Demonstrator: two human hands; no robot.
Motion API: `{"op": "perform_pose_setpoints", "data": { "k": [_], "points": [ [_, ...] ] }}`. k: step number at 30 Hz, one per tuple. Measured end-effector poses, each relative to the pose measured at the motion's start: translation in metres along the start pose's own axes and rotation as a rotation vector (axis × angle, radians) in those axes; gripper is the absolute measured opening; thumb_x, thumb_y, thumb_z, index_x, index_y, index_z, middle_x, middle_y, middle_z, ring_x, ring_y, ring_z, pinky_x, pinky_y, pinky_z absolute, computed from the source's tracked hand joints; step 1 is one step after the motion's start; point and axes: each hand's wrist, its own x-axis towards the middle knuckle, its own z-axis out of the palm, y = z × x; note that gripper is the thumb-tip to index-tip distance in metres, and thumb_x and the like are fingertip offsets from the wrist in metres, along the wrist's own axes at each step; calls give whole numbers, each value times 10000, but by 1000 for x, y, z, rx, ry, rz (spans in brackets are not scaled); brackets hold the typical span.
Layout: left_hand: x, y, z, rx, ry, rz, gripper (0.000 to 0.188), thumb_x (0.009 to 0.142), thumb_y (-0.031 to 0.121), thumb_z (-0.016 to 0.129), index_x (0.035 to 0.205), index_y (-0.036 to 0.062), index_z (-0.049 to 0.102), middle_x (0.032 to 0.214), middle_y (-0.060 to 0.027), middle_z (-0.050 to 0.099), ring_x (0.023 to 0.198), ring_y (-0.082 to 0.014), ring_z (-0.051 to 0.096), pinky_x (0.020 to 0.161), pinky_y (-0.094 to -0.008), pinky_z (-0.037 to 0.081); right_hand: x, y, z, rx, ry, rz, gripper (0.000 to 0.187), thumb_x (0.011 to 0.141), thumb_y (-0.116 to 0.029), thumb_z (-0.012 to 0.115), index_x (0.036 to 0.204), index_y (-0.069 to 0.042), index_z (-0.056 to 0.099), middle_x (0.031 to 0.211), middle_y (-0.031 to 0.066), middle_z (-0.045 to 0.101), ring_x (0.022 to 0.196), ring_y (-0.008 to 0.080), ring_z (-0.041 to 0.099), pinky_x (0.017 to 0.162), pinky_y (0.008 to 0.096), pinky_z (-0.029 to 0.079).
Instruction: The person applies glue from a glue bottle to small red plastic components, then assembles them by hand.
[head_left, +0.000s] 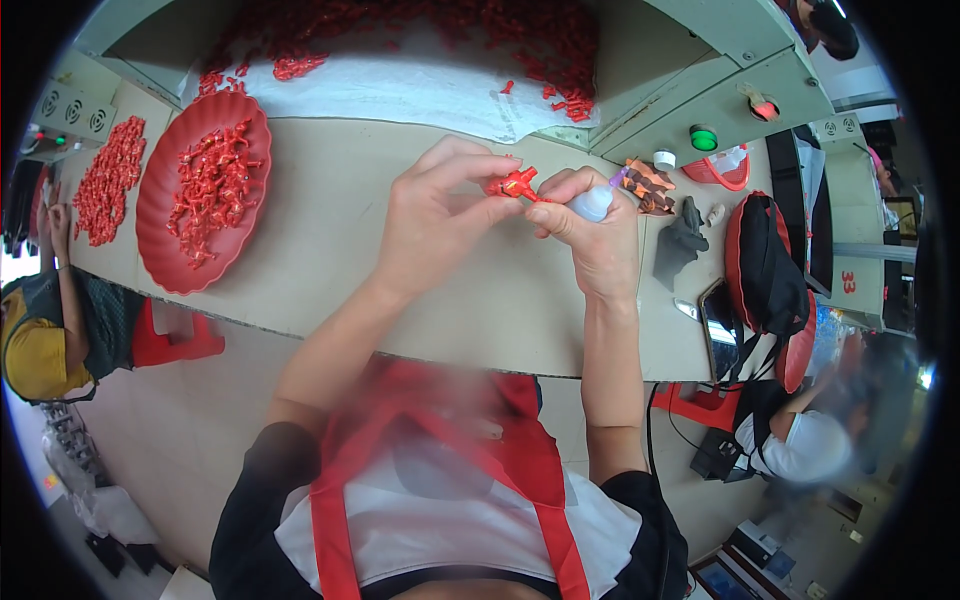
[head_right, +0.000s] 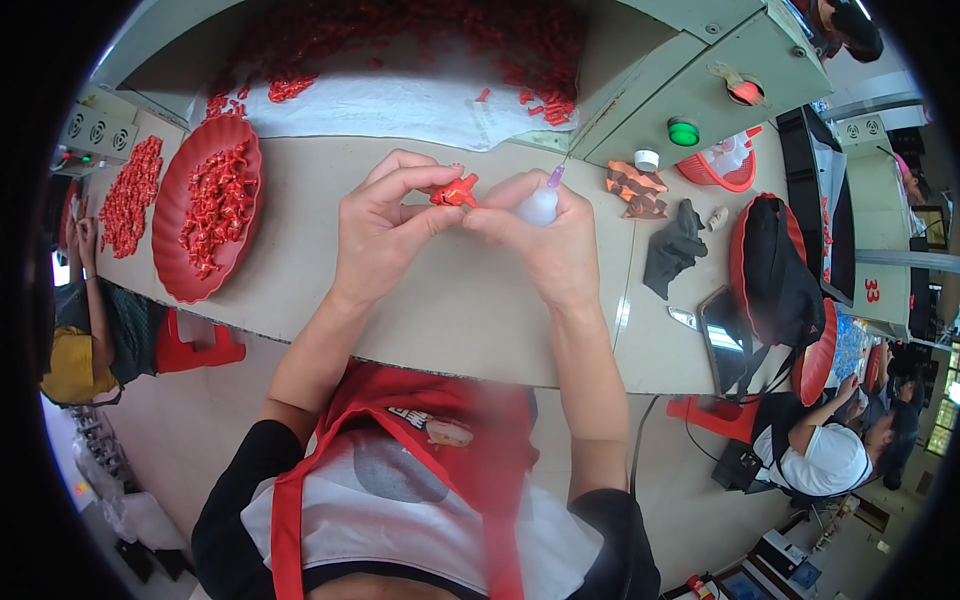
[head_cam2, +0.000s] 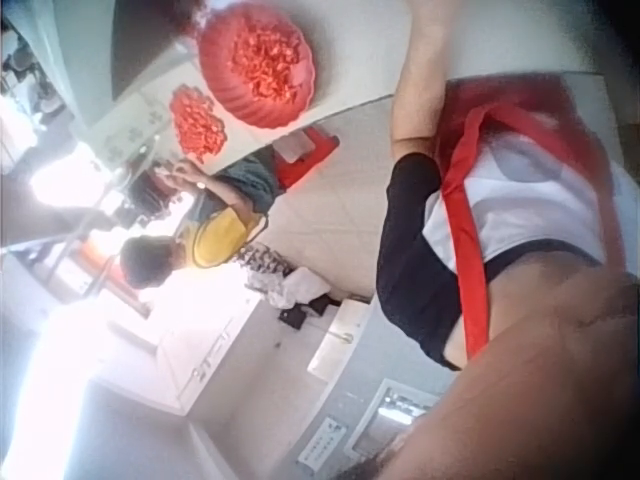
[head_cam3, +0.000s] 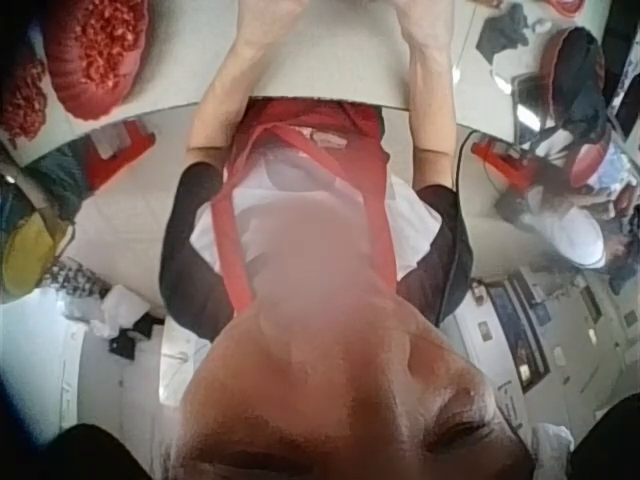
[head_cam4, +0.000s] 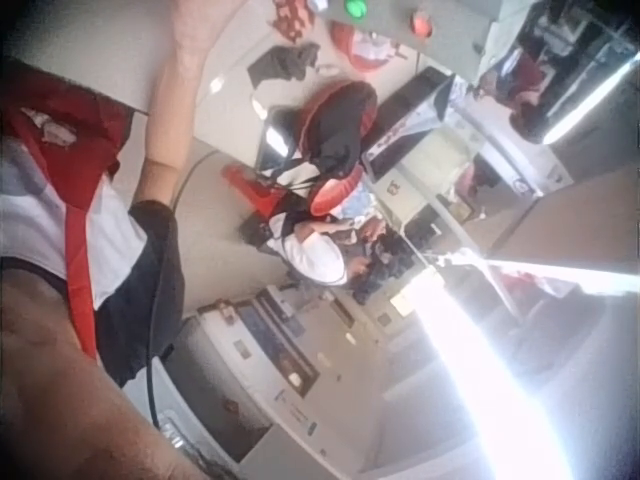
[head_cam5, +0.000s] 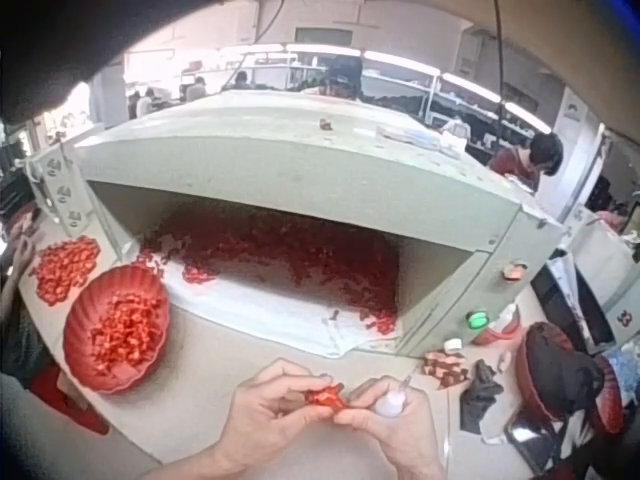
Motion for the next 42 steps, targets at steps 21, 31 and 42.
{"op": "perform_pose_setpoints", "data": {
  "k": [21, 31, 42],
  "points": [
    [-1, 0, 2, 49, 22, 12, 277, 718, -86, 647, 988, -33, 626, 948, -91, 547, 860, -172, 599, 721, -275, 579, 5, 3, -8, 23, -28, 80, 330, 669, 50, 719, 974, 2, 604, 762, 23, 601, 690, 106, 589, 622, 232, 477],
    [-1, -1, 6, 44, 61, -34, 301, 717, -70, 662, 1010, -4, 634, 974, -73, 553, 873, -151, 588, 737, -265, 567, 3, 2, -6, 12, -8, 48, 316, 690, 46, 709, 985, 3, 602, 789, 23, 605, 706, 97, 582, 633, 225, 472],
    [0, -4, 5, 1, 66, -56, 323, 725, -64, 665, 1037, 11, 631, 1012, -61, 553, 911, -137, 567, 787, -267, 548, 0, -5, -6, -27, 29, 11, 307, 729, 31, 683, 1025, 12, 602, 784, 19, 606, 671, 70, 547, 588, 206, 437]
  ]
}}
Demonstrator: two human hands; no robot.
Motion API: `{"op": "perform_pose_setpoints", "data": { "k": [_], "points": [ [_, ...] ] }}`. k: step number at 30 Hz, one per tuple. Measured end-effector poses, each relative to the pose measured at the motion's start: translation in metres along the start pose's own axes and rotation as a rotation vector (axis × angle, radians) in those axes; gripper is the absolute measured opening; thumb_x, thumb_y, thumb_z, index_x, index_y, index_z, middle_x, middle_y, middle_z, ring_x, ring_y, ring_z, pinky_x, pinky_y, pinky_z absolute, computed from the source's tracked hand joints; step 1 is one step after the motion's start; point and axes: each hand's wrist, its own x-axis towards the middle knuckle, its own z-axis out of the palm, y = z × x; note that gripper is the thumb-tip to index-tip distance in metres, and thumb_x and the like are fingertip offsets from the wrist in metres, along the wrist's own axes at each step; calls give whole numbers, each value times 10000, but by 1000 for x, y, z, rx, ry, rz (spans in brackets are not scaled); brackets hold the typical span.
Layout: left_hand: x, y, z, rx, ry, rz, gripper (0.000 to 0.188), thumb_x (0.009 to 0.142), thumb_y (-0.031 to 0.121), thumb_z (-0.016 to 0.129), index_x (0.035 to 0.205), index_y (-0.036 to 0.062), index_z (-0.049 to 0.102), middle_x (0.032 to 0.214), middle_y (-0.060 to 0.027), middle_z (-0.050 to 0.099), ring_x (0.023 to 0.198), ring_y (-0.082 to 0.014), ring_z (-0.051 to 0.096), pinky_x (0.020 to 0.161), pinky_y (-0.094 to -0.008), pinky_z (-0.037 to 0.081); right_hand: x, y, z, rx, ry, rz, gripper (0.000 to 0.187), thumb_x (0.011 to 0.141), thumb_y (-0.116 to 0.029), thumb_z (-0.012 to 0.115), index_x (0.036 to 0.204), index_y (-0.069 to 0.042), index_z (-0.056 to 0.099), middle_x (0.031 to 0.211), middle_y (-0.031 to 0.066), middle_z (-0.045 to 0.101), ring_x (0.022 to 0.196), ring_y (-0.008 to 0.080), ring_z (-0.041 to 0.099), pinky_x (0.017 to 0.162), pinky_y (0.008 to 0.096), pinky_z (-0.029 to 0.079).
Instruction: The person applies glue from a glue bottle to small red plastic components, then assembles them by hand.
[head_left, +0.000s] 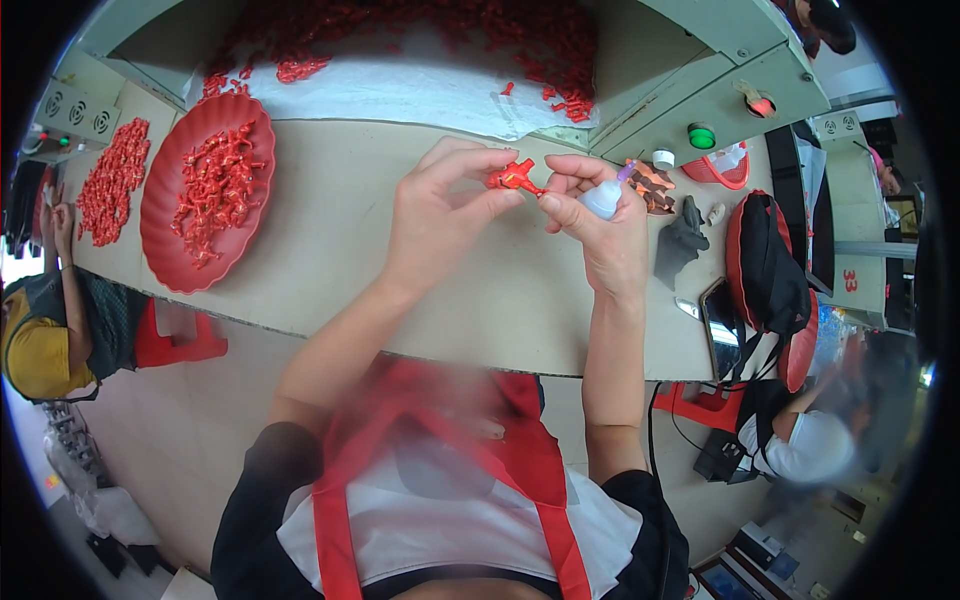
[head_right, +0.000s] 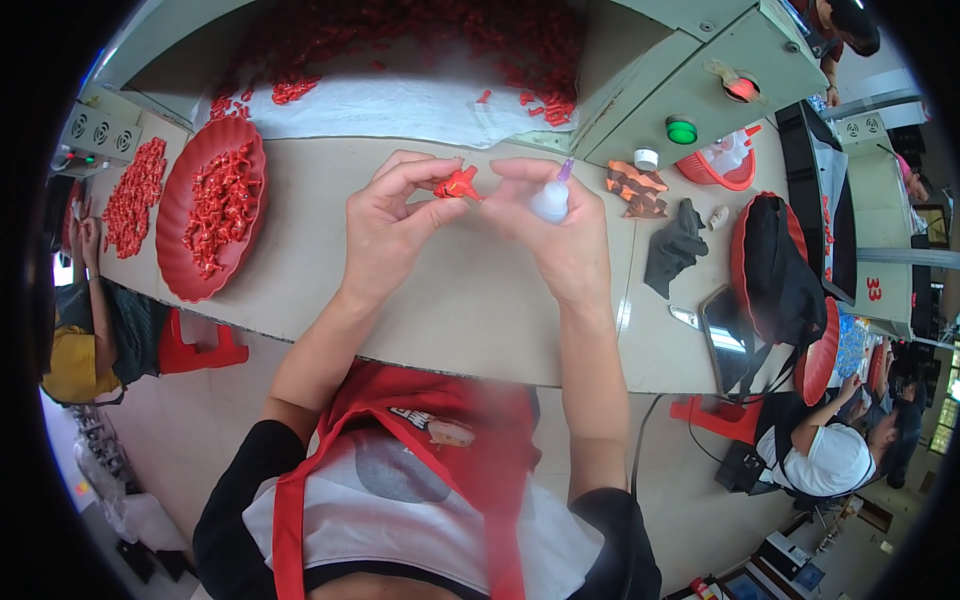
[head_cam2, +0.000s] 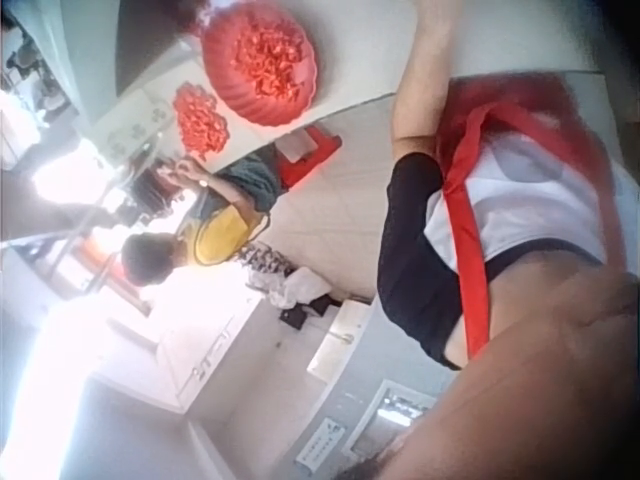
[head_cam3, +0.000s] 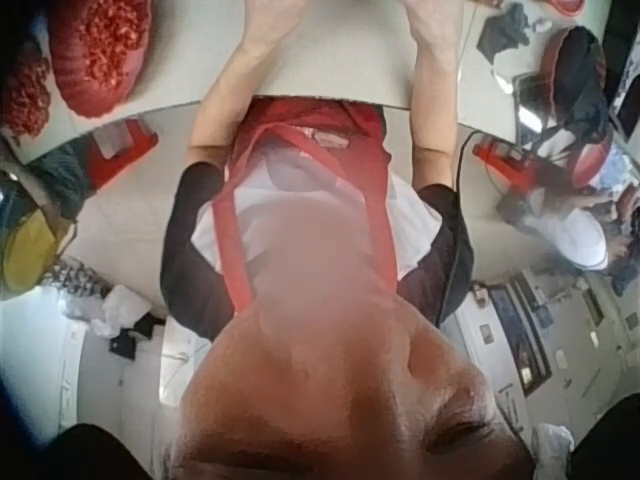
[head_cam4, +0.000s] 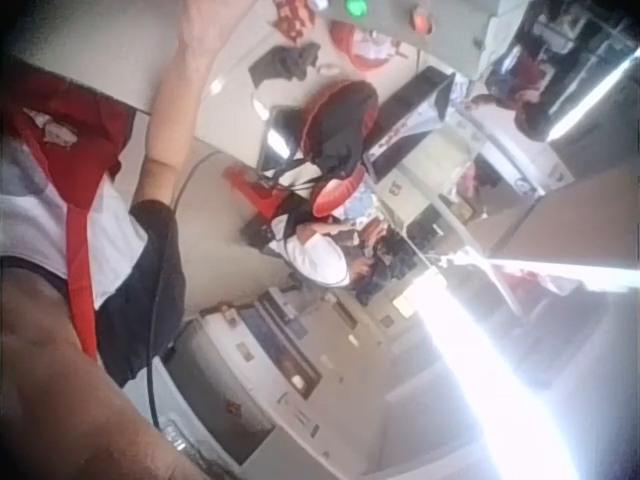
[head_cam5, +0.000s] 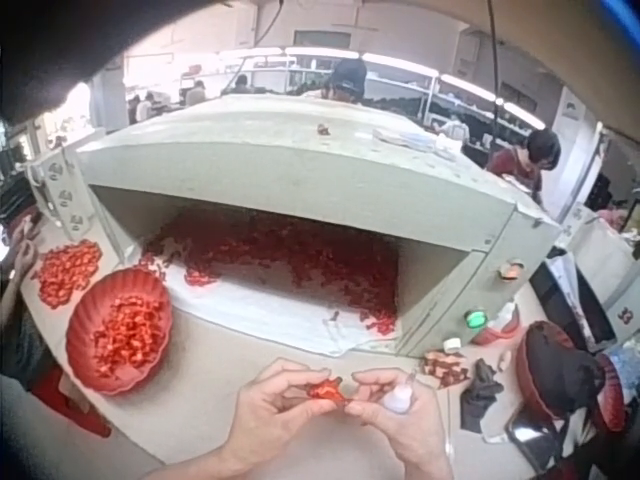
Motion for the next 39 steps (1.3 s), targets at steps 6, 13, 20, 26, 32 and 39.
{"op": "perform_pose_setpoints", "data": {
  "k": [6, 13, 20, 26, 32, 39],
  "points": [
    [0, -1, -1, 31, -7, 23, 329, 716, -65, 673, 1034, 7, 632, 1006, -61, 566, 913, -131, 567, 791, -265, 537, -1, 1, 4, -54, 39, -30, 294, 731, 18, 691, 1013, 5, 609, 762, 8, 600, 666, 66, 544, 601, 203, 439],
    [6, -19, -12, -843, -180, -639, 227, 873, 115, 571, 1055, -20, 586, 960, -75, 620, 913, -155, 592, 827, -284, 495, -3, 4, 6, -343, 106, -204, 397, 644, -57, 782, 1010, -36, 629, 876, 25, 598, 772, 104, 586, 681, 228, 472],
    [4, -12, -11, -773, -237, -652, 239, 900, 186, 546, 1023, -14, 591, 989, -99, 626, 911, -170, 605, 843, -315, 487, -2, 11, 14, -732, 90, -500, 518, 601, -58, 806, 1081, -44, 611, 1035, 74, 552, 670, 83, 574, 600, 221, 485],
    [5, 0, -7, -502, -146, -532, 283, 875, 224, 584, 1050, 2, 599, 990, -80, 628, 956, -158, 590, 844, -313, 466, -1, 7, 14, -847, 121, -604, 500, 574, -97, 824, 1022, -40, 610, 1012, 93, 567, 695, 140, 609, 601, 244, 513],
    [5, -6, -10, -389, 31, -416, 228, 840, 195, 612, 983, 20, 640, 949, -37, 625, 932, -110, 551, 843, -288, 441, -1, 11, 15, -844, 82, -658, 504, 569, -118, 831, 1013, -41, 606, 921, 75, 615, 655, 148, 611, 587, 247, 507],
    [4, -9, -8, -330, 90, -376, 210, 820, 185, 629, 932, 9, 653, 913, -24, 618, 870, -102, 534, 799, -257, 412, -2, 12, 17, -866, 57, -688, 515, 565, -138, 836, 1013, -32, 604, 853, 70, 640, 628, 145, 608, 559, 245, 499]
  ]
}}
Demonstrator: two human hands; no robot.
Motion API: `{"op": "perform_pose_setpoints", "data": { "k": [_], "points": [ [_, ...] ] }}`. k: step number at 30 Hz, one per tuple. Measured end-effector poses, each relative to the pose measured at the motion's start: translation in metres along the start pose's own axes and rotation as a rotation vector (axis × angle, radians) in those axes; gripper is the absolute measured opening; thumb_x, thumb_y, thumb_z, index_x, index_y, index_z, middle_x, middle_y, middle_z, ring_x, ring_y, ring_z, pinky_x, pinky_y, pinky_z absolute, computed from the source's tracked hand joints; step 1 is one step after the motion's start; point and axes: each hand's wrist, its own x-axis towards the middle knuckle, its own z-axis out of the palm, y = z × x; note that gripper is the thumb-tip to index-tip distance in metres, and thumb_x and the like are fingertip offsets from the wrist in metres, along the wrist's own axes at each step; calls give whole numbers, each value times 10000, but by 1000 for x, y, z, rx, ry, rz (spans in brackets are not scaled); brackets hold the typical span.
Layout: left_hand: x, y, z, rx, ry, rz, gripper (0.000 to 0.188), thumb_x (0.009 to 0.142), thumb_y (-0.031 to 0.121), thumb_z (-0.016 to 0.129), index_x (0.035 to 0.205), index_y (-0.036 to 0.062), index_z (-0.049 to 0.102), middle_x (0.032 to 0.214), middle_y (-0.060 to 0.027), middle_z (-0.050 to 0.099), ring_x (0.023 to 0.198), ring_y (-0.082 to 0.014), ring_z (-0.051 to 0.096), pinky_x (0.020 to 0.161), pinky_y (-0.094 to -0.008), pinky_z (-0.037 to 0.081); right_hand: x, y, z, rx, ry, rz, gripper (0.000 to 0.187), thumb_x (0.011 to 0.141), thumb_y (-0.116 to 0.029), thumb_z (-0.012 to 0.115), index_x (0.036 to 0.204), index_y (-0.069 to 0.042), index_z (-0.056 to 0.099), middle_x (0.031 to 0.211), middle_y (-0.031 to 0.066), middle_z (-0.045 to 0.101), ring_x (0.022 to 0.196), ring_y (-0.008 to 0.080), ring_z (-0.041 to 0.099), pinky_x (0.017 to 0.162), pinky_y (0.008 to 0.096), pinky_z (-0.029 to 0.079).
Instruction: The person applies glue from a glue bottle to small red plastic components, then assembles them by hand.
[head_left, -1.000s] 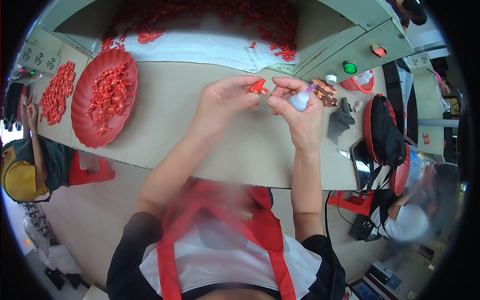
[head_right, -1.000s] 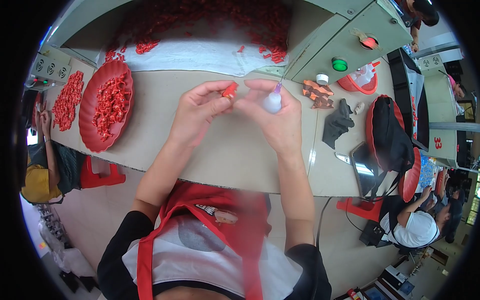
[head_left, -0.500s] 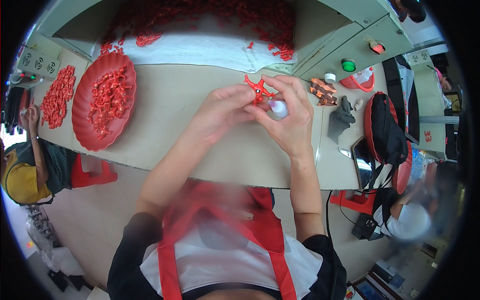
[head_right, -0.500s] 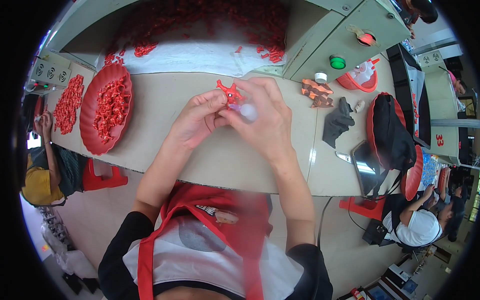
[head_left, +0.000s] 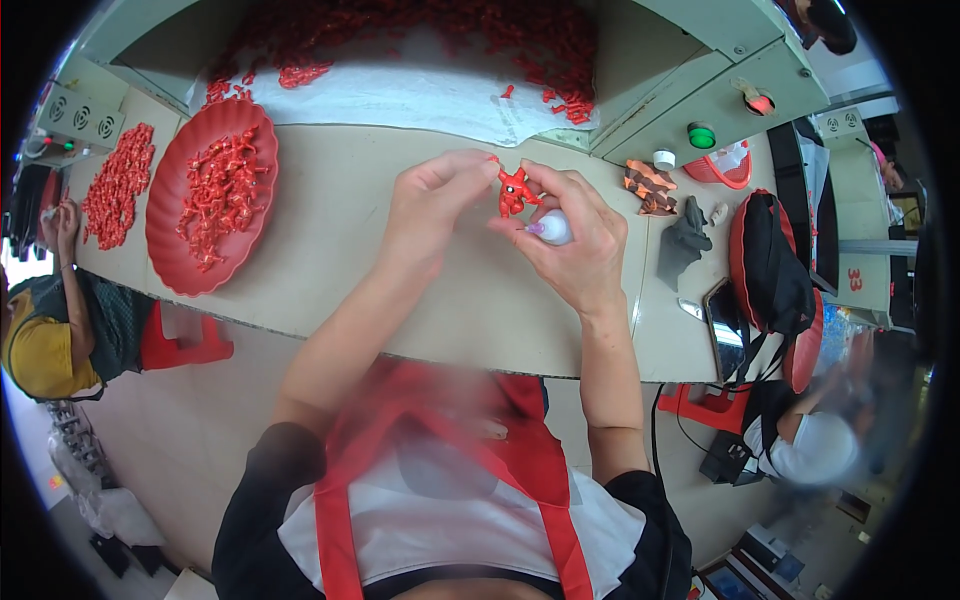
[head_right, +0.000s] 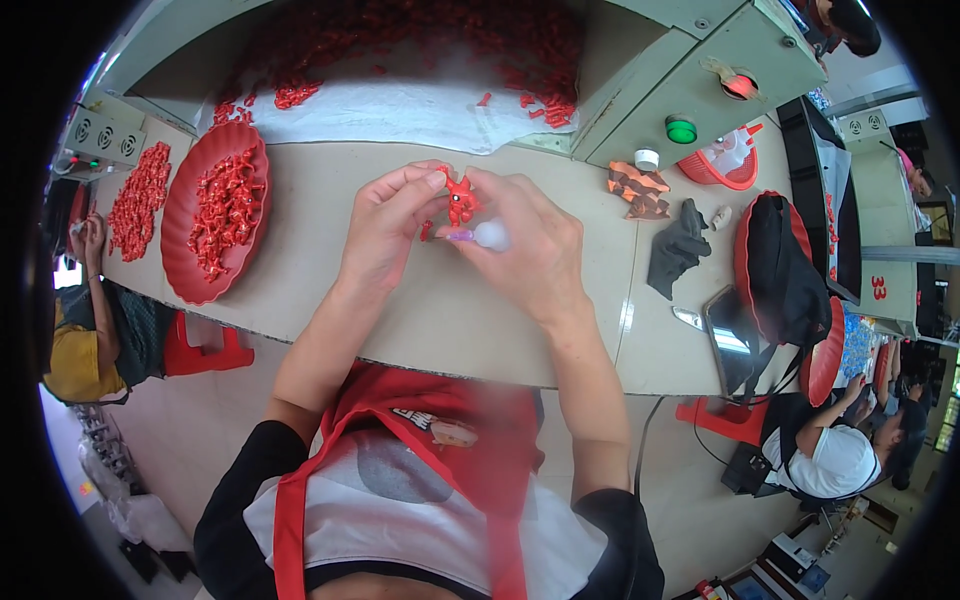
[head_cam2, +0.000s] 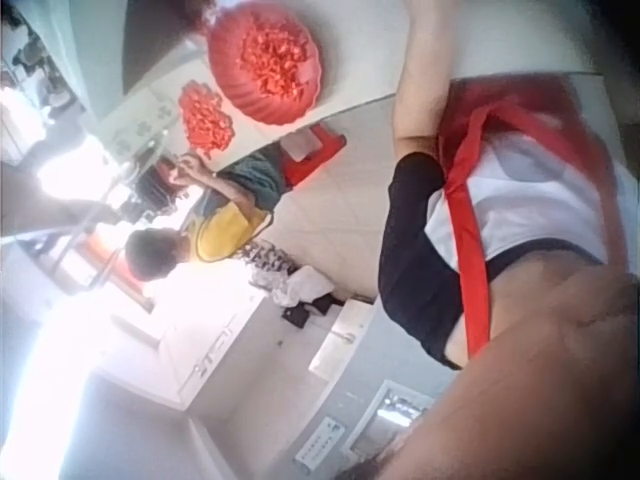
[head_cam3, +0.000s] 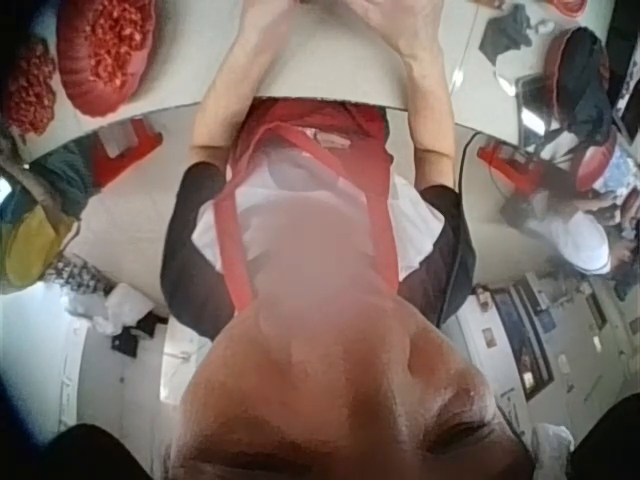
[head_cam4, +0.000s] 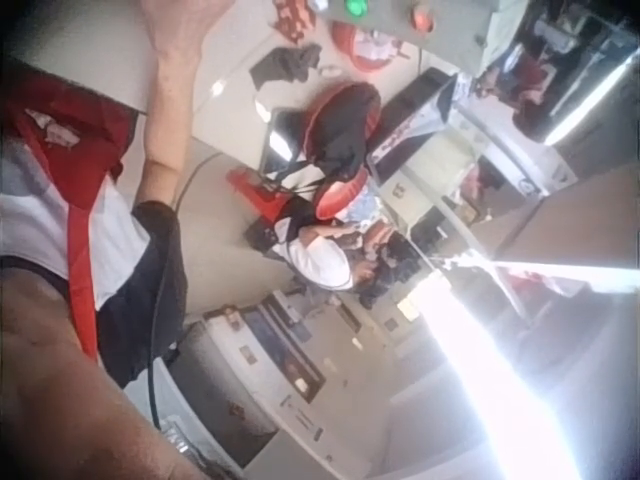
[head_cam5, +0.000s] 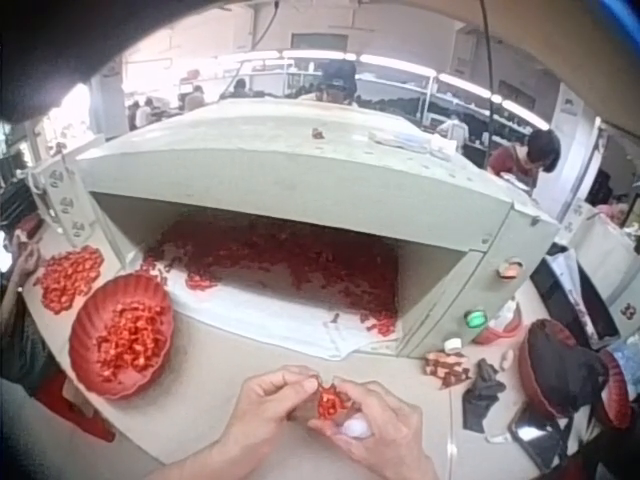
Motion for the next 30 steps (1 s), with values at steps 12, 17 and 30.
{"op": "perform_pose_setpoints", "data": {
  "k": [12, 17, 30],
  "points": [
    [0, -2, 0, -5, -10, -46, 202, 817, 182, 627, 906, 4, 661, 872, -26, 630, 847, -99, 538, 787, -255, 414, -2, 6, 4, -11, 25, -52, 521, 568, -161, 836, 1018, -27, 610, 809, 69, 632, 594, 138, 584, 531, 240, 480],
    [-1, 0, 1, -15, -11, -52, 190, 821, 182, 624, 890, 9, 667, 874, -31, 635, 849, -103, 545, 796, -260, 419, -2, 6, 4, -15, 14, -46, 520, 568, -163, 836, 1016, -29, 610, 803, 65, 630, 594, 129, 582, 524, 238, 477],
    [-4, 5, 7, -150, -104, -130, 270, 884, 204, 565, 1050, -7, 595, 900, -69, 633, 853, -145, 604, 786, -303, 494, 0, 10, 4, -95, 110, -72, 510, 530, -139, 849, 986, -57, 634, 940, 73, 576, 598, 113, 549, 508, 234, 469]
  ]
}}
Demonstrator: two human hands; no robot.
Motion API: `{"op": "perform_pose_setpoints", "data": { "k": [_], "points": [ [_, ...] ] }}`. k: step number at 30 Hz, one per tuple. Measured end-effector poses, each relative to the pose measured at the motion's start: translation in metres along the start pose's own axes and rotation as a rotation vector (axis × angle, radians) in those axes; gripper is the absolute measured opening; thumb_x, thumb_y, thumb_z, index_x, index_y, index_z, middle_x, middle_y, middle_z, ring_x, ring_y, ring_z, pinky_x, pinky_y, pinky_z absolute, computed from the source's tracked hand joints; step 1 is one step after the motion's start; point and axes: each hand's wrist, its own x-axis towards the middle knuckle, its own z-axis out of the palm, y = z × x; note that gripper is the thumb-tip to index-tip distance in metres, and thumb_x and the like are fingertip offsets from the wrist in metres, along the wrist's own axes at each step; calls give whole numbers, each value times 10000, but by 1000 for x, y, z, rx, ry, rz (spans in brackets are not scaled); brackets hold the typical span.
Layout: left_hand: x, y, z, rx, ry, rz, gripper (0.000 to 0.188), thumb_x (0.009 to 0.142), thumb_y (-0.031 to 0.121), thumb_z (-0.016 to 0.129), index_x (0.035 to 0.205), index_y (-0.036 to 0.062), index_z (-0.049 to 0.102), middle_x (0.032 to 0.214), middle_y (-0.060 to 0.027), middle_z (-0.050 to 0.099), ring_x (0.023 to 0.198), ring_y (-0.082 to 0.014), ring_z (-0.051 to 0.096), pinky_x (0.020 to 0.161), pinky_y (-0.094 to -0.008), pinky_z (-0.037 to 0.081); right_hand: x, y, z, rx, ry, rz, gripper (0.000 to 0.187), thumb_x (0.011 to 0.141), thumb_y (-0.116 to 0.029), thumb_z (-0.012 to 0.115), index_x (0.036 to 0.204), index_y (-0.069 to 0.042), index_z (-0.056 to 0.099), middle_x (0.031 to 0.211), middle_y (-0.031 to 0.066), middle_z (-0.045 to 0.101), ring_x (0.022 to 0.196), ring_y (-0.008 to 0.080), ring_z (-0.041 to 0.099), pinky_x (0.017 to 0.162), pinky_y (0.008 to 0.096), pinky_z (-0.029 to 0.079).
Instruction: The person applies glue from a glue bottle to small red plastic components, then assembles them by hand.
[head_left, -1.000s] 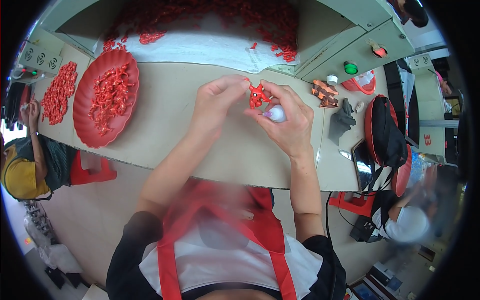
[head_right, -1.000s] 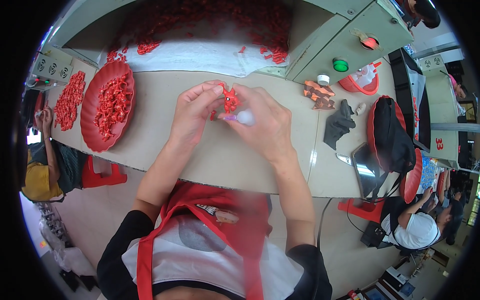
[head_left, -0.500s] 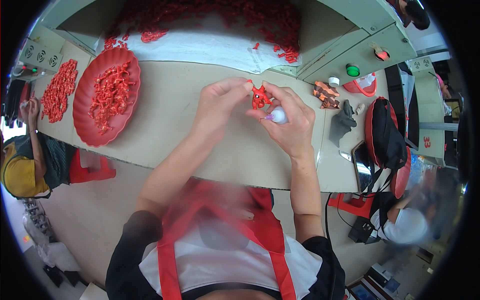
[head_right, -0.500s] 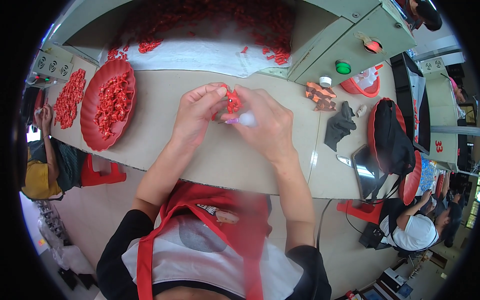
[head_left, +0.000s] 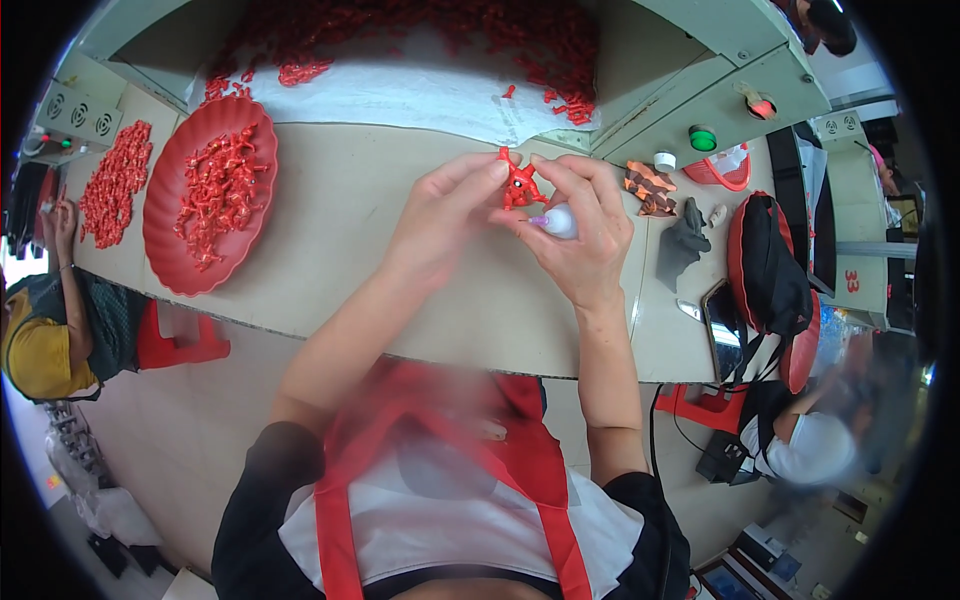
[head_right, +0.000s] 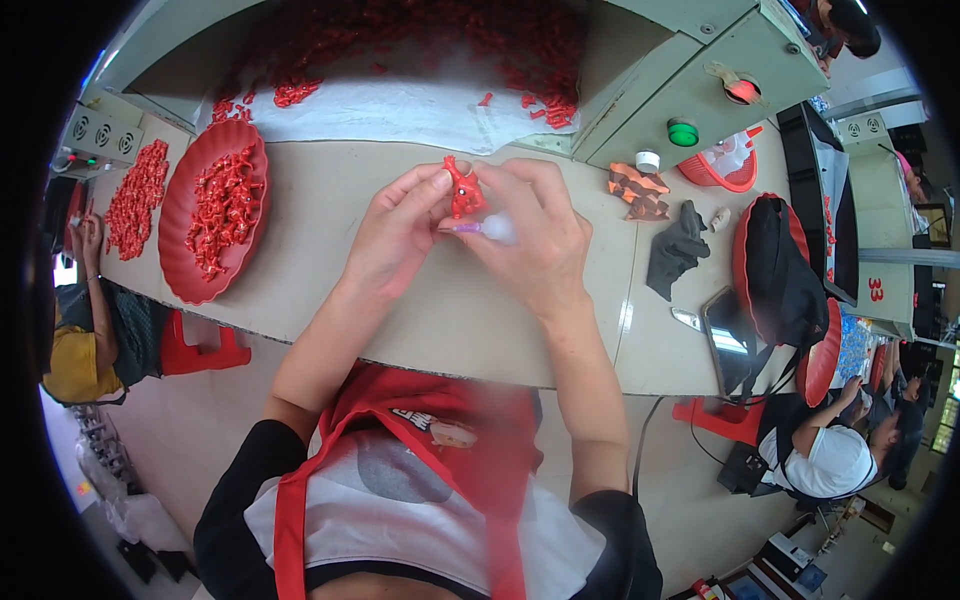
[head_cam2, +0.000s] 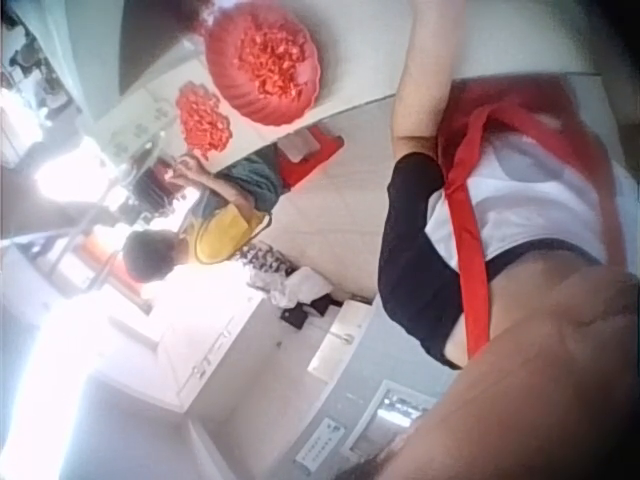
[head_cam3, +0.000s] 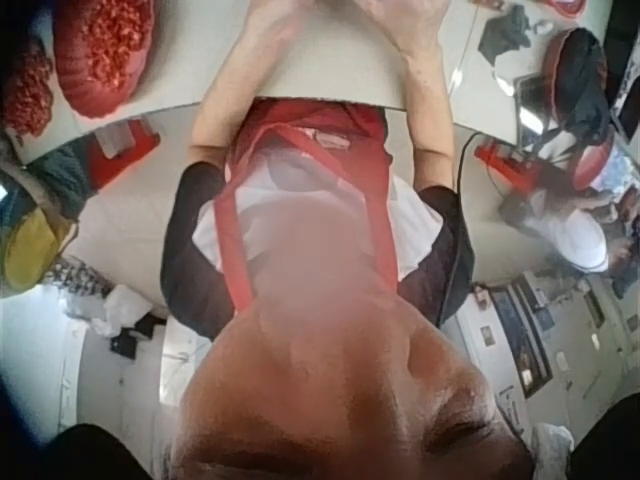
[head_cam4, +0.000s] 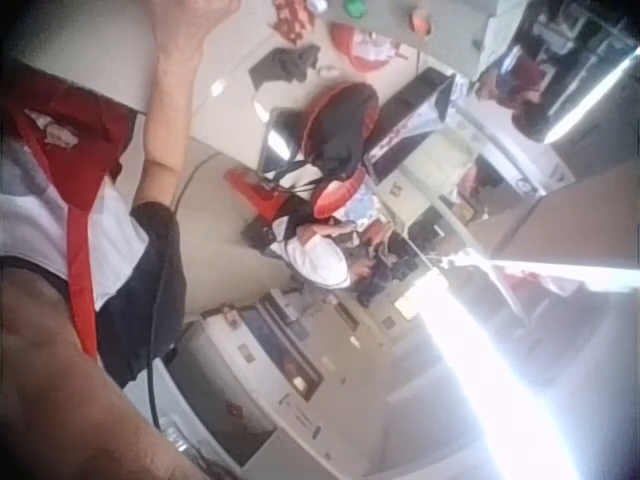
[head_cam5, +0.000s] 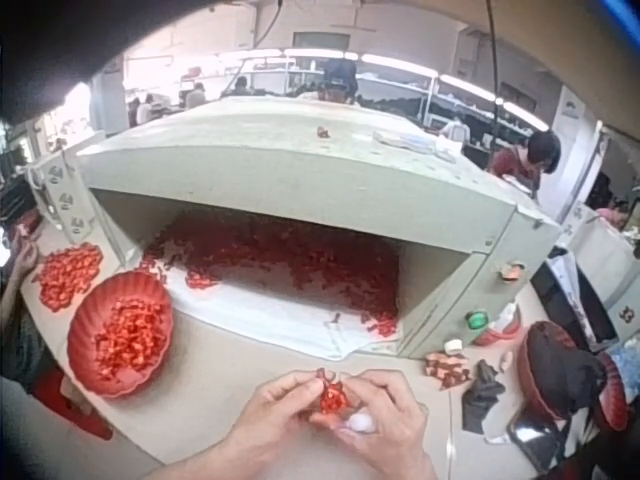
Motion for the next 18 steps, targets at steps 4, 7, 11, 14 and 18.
{"op": "perform_pose_setpoints", "data": {
  "k": [4, 7, 11, 14, 18],
  "points": [
    [-2, 5, 4, -48, -133, -89, 332, 922, 234, 502, 1161, 6, 532, 1022, -83, 601, 906, -157, 598, 814, -327, 497, 0, 0, -2, 2, 36, 30, 511, 528, -129, 847, 989, -59, 638, 933, 74, 572, 627, 117, 553, 524, 235, 477],
    [0, 8, -4, -224, -273, -187, 401, 942, 295, 458, 1237, 25, 472, 1104, -93, 570, 974, -183, 581, 856, -355, 483, 0, 3, 1, 17, 12, 23, 524, 524, -136, 848, 999, -61, 639, 936, 76, 573, 664, 123, 560, 536, 237, 483],
    [1, 3, -7, -315, -349, -204, 474, 948, 393, 413, 1278, 54, 436, 1165, -103, 540, 1047, -218, 550, 907, -392, 450, 2, 3, 3, 72, 27, -9, 537, 525, -161, 851, 1008, -63, 639, 939, 81, 573, 710, 133, 570, 536, 238, 486],
    [2, 3, -3, -200, -313, -195, 478, 947, 410, 407, 1271, 60, 442, 1183, -109, 524, 1049, -218, 544, 904, -395, 449, 2, 4, 0, 83, 20, -16, 544, 522, -168, 853, 1011, -60, 639, 945, 83, 573, 712, 133, 573, 543, 236, 489],
    [4, 3, -11, -431, -443, -245, 478, 946, 413, 407, 1267, 61, 448, 1194, -127, 515, 1043, -231, 550, 902, -396, 450, 1, 2, -1, 162, 12, 40, 552, 521, -164, 855, 1016, -55, 638, 960, 81, 569, 686, 122, 572, 555, 231, 492]
  ]
}}
